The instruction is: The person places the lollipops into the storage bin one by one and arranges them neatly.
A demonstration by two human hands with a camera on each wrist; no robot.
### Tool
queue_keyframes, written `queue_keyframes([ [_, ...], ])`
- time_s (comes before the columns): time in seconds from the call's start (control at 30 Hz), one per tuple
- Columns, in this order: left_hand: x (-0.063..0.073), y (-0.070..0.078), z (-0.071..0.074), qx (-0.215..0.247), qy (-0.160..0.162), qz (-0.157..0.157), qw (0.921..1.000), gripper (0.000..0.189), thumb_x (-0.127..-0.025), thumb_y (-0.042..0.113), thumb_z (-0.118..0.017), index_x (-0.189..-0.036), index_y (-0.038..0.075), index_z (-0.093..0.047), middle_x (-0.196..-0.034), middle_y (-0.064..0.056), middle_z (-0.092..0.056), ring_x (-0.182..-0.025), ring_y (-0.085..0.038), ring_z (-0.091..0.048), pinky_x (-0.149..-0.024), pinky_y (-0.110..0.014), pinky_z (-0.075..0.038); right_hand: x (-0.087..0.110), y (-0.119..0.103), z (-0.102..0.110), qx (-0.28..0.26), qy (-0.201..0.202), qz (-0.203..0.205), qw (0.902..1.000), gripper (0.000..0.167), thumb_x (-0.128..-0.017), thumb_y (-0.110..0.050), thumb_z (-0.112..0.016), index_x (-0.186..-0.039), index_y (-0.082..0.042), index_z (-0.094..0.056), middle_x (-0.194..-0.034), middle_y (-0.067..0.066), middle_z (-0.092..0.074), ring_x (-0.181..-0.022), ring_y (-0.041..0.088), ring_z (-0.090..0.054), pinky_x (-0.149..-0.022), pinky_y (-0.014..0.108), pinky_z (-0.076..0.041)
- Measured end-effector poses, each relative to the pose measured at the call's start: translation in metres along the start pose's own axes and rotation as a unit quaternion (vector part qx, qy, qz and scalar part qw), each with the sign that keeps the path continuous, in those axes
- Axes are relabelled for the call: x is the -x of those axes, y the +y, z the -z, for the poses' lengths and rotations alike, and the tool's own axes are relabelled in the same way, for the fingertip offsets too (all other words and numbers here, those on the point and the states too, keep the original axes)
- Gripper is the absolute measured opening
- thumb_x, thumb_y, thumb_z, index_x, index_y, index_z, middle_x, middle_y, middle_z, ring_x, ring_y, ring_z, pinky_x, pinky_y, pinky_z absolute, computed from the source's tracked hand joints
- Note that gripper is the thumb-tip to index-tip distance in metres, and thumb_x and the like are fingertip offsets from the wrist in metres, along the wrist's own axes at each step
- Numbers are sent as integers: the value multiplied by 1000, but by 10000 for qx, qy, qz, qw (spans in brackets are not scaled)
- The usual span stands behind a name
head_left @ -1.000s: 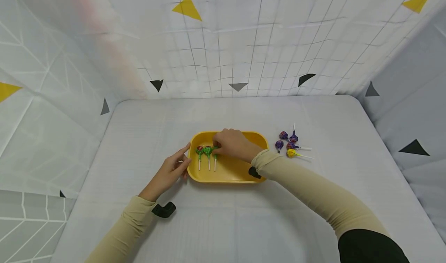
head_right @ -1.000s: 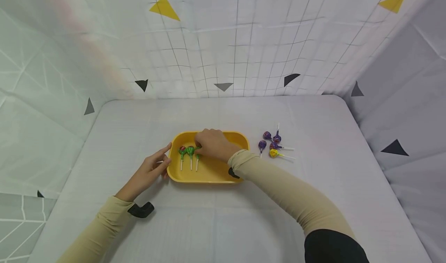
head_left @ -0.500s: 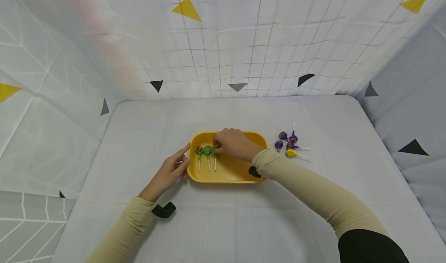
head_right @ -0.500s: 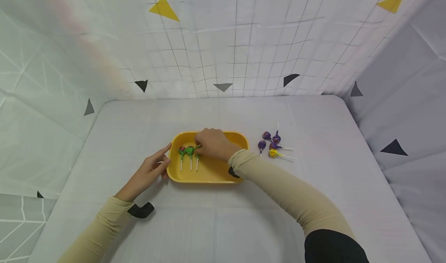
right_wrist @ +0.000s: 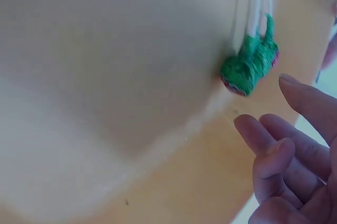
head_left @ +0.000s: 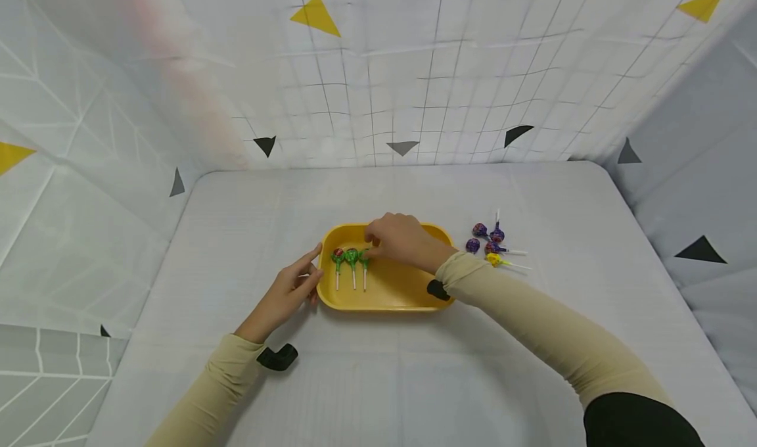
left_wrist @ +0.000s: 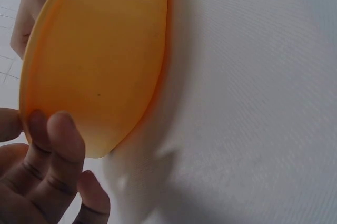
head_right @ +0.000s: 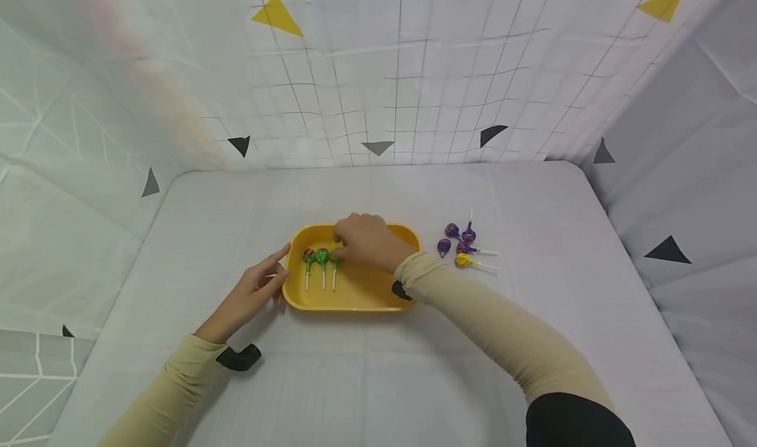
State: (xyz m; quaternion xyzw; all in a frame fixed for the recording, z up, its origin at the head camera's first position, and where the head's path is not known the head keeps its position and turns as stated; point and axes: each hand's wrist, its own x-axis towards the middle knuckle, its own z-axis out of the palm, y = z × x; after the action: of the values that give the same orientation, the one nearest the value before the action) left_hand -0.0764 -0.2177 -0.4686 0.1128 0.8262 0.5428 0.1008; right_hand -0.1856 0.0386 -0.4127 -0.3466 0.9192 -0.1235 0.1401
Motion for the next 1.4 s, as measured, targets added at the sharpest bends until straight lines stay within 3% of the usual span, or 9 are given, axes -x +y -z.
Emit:
queue_keyframes([
  [0.23, 0, 0, 0, -38, -19, 4, 10000, 58, -109, 17, -53, -163, 9, -32, -92, -15, -60, -65, -26, -61, -61, -33, -55, 14, 10, 17, 23, 147, -23, 9999, 34, -94, -39, -77, -114, -13, -77, -105, 1, -77, -98, 22, -70, -84, 40, -60],
  [0.6, 1, 1, 0, -116, 2, 106, 9999, 58, -110, 21, -53, -163, 12, -31, -94, -12, -61, -67, -28, -62, -63, -33, -56, 38, 26, 41, -69, 285, -284, 9992, 34, -94, -38, -77, -117, -13, -77, -106, 0, -79, -102, 25, -71, -85, 43, -60],
  [0.93, 1, 2, 0, -139, 9, 185, 9997, 58, -110, 20, -53, -164, 13, -31, -94, -14, -60, -69, -30, -62, -64, -32, -56, 56, 47, 64, -259, 333, -556, 9976, 34, -95, -36, -76, -121, -14, -75, -112, 3, -79, -115, 31, -68, -95, 50, -57],
  [1.4, 0, 3, -2, -114, 28, 182, 9998, 58, -109, 16, -53, -163, 11, -32, -93, -16, -60, -68, -29, -61, -62, -32, -54, 83, 80, 63, -263, 661, -864, 9937, 28, -93, -35, -78, -113, -15, -77, -109, 3, -78, -106, 29, -68, -90, 50, -57],
])
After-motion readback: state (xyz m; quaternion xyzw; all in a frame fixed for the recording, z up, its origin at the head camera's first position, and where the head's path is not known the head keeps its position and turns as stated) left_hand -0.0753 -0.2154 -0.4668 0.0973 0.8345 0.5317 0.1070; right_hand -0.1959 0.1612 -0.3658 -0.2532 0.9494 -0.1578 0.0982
